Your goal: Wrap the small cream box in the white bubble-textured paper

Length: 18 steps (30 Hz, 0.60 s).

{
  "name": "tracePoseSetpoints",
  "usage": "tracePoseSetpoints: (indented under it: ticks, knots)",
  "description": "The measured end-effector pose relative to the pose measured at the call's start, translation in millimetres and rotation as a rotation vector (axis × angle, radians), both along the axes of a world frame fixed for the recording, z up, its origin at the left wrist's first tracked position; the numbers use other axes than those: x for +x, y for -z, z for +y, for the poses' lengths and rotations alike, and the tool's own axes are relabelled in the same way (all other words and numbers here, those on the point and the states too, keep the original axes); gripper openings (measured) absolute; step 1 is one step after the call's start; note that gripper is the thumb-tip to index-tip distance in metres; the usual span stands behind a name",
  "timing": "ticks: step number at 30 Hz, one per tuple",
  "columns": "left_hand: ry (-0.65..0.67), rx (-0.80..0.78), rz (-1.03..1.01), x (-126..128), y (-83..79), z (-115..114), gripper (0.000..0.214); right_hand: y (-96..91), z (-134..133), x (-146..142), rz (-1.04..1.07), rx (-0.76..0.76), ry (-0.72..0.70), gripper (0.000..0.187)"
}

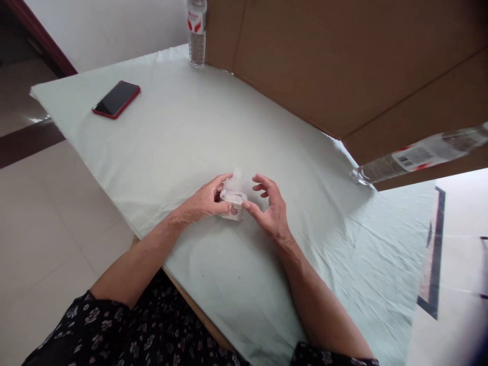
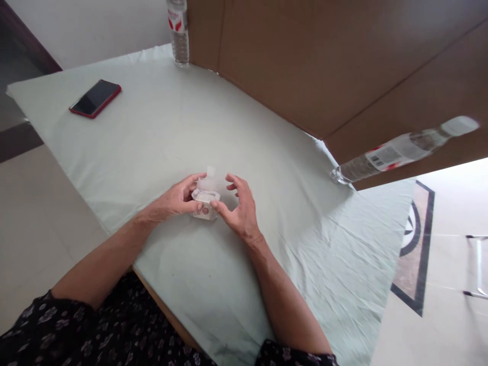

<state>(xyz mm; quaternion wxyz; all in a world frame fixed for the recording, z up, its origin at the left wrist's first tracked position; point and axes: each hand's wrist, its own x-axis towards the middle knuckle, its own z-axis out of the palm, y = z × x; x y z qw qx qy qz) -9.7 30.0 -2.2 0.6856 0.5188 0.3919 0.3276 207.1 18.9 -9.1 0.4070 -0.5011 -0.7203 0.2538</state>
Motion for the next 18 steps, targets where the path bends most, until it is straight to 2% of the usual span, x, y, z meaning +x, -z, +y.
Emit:
tracePoseSetpoints:
  ticks: [3,5,14,18]
  knots:
    - [-0.010,0.012,0.010,0.2,1.0,0.7,0.094,5.0,3.9,0.6,0.086,-0.197,-0.096,0.089]
    - [-0.018,0.023,0.039,0.5,0.5,1.0,0.092,9.2,5.4,-2.2,0.121,-0.267,-0.111,0.091]
    - [-0.038,0.057,0.184,1.1,-8.4,0.2,0.090,8.2,-0.2,-12.6,0.263,-0.345,-0.110,0.084]
    - [-0.058,0.153,0.327,2.8,-14.0,-1.6,0.082,12.0,1.9,-12.5,0.325,-0.402,-0.102,0.086]
